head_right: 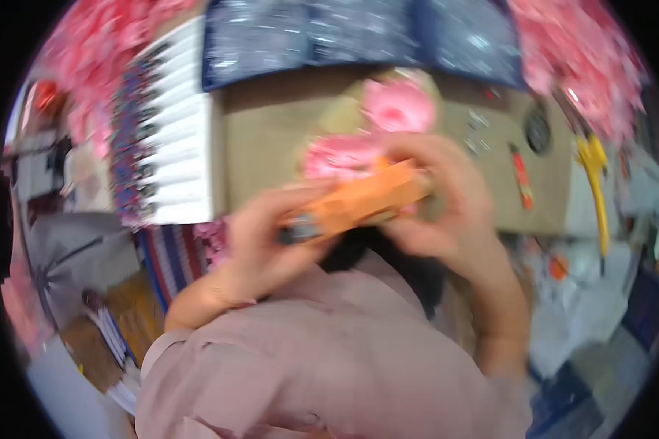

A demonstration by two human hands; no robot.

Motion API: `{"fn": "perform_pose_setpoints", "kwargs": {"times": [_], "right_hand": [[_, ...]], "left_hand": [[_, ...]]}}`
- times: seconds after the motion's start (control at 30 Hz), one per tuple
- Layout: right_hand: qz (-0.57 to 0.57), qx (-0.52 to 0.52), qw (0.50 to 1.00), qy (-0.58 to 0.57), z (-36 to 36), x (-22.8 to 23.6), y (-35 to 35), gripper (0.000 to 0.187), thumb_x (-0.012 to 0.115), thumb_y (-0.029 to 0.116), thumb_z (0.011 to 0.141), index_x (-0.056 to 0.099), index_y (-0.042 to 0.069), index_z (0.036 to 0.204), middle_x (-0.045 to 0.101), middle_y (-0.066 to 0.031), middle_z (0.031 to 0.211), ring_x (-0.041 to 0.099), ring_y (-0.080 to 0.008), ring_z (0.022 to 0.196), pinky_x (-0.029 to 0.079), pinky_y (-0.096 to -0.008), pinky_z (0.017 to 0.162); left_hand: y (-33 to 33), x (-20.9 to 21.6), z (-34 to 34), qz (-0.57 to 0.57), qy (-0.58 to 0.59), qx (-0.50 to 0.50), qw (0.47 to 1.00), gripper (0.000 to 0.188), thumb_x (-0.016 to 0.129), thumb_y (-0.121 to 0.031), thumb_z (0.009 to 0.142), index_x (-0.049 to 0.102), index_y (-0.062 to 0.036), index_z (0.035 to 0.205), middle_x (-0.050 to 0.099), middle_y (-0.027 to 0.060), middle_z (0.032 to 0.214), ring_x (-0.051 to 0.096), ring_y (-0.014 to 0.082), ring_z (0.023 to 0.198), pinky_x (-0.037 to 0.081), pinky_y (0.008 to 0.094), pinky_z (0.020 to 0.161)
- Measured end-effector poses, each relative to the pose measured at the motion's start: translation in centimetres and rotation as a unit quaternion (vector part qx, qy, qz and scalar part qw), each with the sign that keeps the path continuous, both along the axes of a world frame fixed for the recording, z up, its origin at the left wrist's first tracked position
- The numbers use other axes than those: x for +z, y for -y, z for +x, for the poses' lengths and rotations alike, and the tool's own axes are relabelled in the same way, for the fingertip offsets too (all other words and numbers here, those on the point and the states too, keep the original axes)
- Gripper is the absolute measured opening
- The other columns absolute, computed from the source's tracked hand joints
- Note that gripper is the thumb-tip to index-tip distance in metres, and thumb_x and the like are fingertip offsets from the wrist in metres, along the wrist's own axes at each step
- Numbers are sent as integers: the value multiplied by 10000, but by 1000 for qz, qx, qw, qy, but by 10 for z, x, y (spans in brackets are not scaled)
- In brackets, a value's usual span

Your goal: The person is assembling pink unicorn toys, connecting internal electronics, and joining plastic body components.

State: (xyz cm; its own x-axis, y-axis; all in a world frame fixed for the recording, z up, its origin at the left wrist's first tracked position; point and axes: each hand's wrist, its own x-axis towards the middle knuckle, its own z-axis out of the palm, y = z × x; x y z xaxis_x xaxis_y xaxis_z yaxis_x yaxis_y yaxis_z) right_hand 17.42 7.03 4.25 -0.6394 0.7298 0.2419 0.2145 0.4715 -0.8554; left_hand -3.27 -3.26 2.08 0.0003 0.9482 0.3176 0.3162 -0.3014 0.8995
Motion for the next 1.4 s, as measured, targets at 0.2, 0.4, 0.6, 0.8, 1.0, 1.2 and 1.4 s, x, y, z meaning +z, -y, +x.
{"fn": "perform_pose_setpoints", "kwargs": {"times": [0.2, 0.4, 0.6, 0.8, 1.0, 1.2, 1.4], "right_hand": [[35, -107, 964, 241, -6, -37, -8, 730, 669, 271, 797, 378, -10, 1405, 457, -142, 1373, 419, -237, 1285, 293, -355, 1085], [-74, -96, 986, 112, 3, -47, -14, 661, 595, 165, 804, 381, 5, 1409, 424, -139, 1418, 384, -243, 1324, 277, -358, 1098], [71, -186, 978, 63, 31, -44, -8, 370, 498, 92, 907, 517, -32, 1255, 541, -133, 1282, 477, -235, 1232, 311, -355, 1064], [74, -155, 983, 56, 4, -24, 2, 245, 469, 76, 949, 572, -28, 1145, 581, -110, 1181, 514, -204, 1155, 344, -328, 1026], [71, -176, 982, 14, 7, -20, 10, 190, 492, 23, 918, 587, -32, 1074, 594, -107, 1123, 536, -202, 1101, 372, -314, 989], [82, -84, 993, 16, -28, 4, 23, 137, 513, -14, 886, 598, -31, 992, 600, -122, 1046, 550, -216, 1009, 397, -318, 924], [-272, 17, 960, -68, -90, 38, 38, 620, 607, 31, 794, 375, -15, 1367, 549, -147, 1201, 579, -149, 898, 465, -258, 804]], "left_hand": [[-23, -48, 39, 69, -208, 159, 963, 492, 713, -214, 685, 574, -3, 1107, 603, 109, 1028, 563, 269, 962, 444, 381, 856], [4, -26, -25, 114, -168, 146, 968, 361, 673, -163, 749, 583, -12, 1064, 633, 121, 952, 622, 292, 843, 497, 392, 722], [30, 19, -226, -108, -213, 457, 857, 218, 650, -216, 850, 667, -8, 789, 639, 129, 753, 585, 213, 662, 449, 342, 633], [17, -9, -311, -119, -515, 404, 747, 179, 711, -203, 783, 675, -30, 804, 604, 123, 746, 577, 307, 755, 449, 440, 733], [-2, 25, -268, -13, -449, 334, 829, 104, 683, -124, 823, 628, -36, 821, 602, 82, 807, 591, 192, 752, 462, 337, 690], [3, 33, -258, -13, 265, 251, 931, 146, 595, -103, 907, 624, -17, 1021, 635, 12, 900, 608, 100, 830, 485, 220, 757], [10, 40, -119, -117, 485, 145, 854, 209, 607, -118, 923, 624, -12, 1102, 661, 34, 975, 621, 98, 866, 493, 230, 792]]}}
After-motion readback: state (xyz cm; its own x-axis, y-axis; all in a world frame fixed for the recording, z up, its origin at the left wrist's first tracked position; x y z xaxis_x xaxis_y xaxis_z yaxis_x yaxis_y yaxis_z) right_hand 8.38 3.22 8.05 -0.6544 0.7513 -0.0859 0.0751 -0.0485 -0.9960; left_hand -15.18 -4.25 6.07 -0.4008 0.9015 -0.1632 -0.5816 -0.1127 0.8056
